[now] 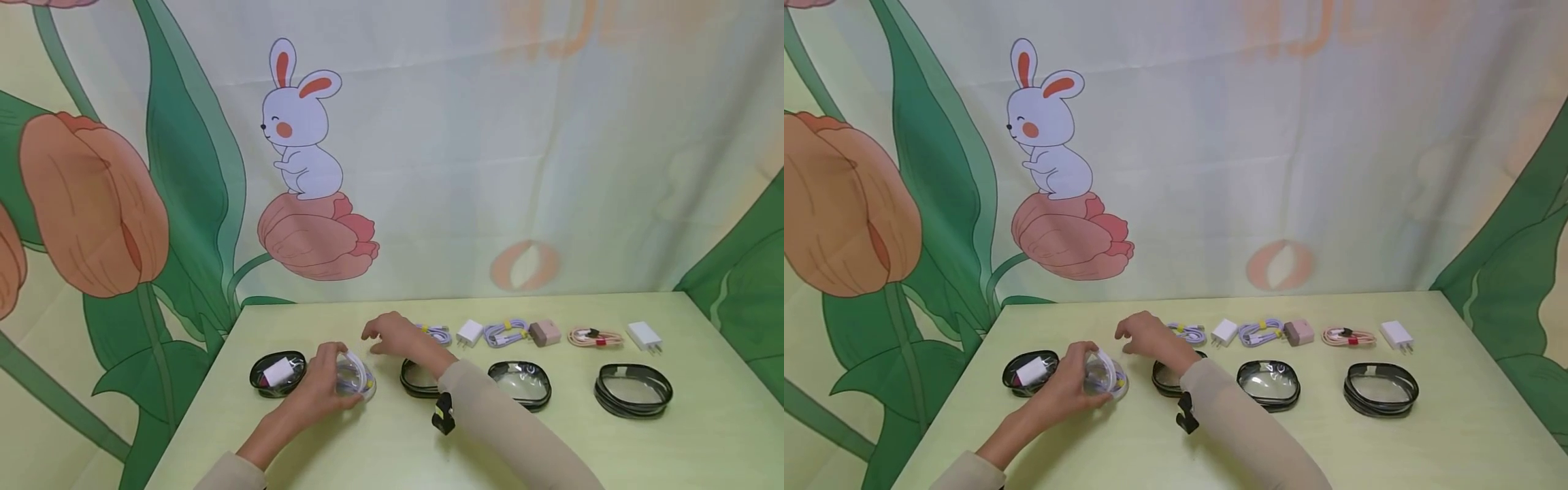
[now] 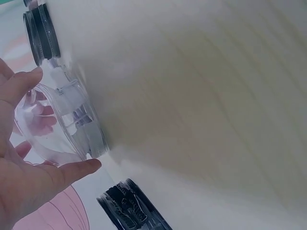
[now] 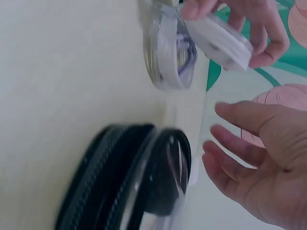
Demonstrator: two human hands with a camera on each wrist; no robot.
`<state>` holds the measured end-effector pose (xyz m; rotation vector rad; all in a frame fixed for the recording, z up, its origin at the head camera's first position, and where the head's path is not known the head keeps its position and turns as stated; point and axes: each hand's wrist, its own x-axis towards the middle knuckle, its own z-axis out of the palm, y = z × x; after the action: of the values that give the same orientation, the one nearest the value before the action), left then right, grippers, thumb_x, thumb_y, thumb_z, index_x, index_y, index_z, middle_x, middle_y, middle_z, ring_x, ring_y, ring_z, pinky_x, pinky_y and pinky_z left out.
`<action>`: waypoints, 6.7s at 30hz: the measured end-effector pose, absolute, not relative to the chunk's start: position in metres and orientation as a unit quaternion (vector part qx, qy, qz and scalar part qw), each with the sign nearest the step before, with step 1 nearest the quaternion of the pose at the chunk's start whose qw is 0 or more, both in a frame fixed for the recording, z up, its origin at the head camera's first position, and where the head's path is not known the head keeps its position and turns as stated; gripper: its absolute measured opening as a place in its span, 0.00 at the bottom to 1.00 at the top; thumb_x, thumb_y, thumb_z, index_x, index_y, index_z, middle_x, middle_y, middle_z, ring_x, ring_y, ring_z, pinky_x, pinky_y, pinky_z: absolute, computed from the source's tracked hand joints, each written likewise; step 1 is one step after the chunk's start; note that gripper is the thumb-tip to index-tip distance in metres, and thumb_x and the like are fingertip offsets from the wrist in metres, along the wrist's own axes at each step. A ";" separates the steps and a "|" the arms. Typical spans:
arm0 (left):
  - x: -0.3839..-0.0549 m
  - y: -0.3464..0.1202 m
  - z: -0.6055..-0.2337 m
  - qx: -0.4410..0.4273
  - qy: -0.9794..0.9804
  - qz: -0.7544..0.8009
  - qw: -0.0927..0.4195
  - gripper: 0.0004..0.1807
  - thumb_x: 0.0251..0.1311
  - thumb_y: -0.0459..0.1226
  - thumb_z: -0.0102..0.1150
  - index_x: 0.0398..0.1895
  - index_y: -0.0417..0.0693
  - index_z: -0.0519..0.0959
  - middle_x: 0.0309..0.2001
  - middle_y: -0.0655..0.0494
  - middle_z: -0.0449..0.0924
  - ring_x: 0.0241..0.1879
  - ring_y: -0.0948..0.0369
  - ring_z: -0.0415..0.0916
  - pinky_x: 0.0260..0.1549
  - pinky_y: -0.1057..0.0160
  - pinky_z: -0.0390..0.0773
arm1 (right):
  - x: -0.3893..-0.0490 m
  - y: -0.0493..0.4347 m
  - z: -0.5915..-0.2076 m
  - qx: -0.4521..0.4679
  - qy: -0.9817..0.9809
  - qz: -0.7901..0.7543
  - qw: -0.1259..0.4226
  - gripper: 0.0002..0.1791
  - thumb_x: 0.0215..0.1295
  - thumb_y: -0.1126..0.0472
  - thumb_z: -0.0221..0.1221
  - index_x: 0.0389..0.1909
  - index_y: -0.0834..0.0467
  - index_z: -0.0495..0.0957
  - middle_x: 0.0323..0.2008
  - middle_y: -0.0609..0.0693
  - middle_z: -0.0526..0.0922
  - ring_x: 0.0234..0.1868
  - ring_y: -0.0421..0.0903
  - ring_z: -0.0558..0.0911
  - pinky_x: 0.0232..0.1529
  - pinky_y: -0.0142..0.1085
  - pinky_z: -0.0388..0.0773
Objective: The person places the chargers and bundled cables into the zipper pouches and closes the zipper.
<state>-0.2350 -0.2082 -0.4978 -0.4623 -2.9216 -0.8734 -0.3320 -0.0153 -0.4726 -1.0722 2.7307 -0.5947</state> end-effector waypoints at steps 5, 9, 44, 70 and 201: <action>-0.237 -0.208 -0.498 -0.157 -0.950 -0.267 0.029 0.46 0.44 0.41 0.83 0.63 0.40 0.64 0.60 0.40 0.64 0.53 0.43 0.68 0.54 0.44 0.73 | -0.340 -0.005 -0.474 -0.302 0.934 -0.189 0.039 0.15 0.67 0.64 0.65 0.54 0.60 0.83 0.53 0.55 0.86 0.56 0.54 0.82 0.55 0.45 0.80; -0.237 -0.208 -0.498 -0.157 -0.951 -0.263 0.028 0.46 0.44 0.42 0.83 0.63 0.40 0.64 0.60 0.40 0.64 0.53 0.43 0.68 0.55 0.44 0.73 | -0.343 0.001 -0.477 -0.272 0.944 -0.180 0.042 0.15 0.69 0.65 0.64 0.55 0.61 0.82 0.54 0.56 0.85 0.56 0.55 0.82 0.55 0.45 0.80; -0.237 -0.208 -0.499 -0.184 -0.950 -0.250 0.040 0.45 0.44 0.41 0.83 0.63 0.40 0.65 0.59 0.41 0.64 0.52 0.40 0.69 0.55 0.42 0.73 | -0.359 -0.030 -0.506 -0.188 0.968 -0.164 0.017 0.18 0.56 0.57 0.76 0.43 0.61 0.83 0.37 0.53 0.85 0.40 0.50 0.83 0.42 0.42 0.81; -0.235 -0.207 -0.499 -0.175 -0.953 -0.244 0.028 0.45 0.46 0.43 0.82 0.64 0.43 0.65 0.61 0.42 0.63 0.56 0.40 0.68 0.57 0.42 0.72 | -0.360 -0.020 -0.503 -0.236 0.955 -0.179 0.000 0.18 0.56 0.59 0.75 0.48 0.58 0.87 0.41 0.53 0.88 0.36 0.45 0.80 0.38 0.37 0.80; -0.246 -0.232 -0.499 -0.381 -0.922 -0.022 0.061 0.36 0.57 0.30 0.73 0.70 0.52 0.72 0.67 0.50 0.73 0.64 0.50 0.72 0.59 0.45 0.75 | -0.312 0.018 -0.482 -0.415 0.863 -0.260 0.124 0.27 0.65 0.62 0.68 0.65 0.55 0.78 0.62 0.46 0.81 0.62 0.46 0.80 0.62 0.38 0.75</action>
<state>-0.2457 -0.2323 -0.4988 -1.1539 -2.7899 -0.0652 -0.3123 0.0180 -0.4821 -1.2092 2.5166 -0.7589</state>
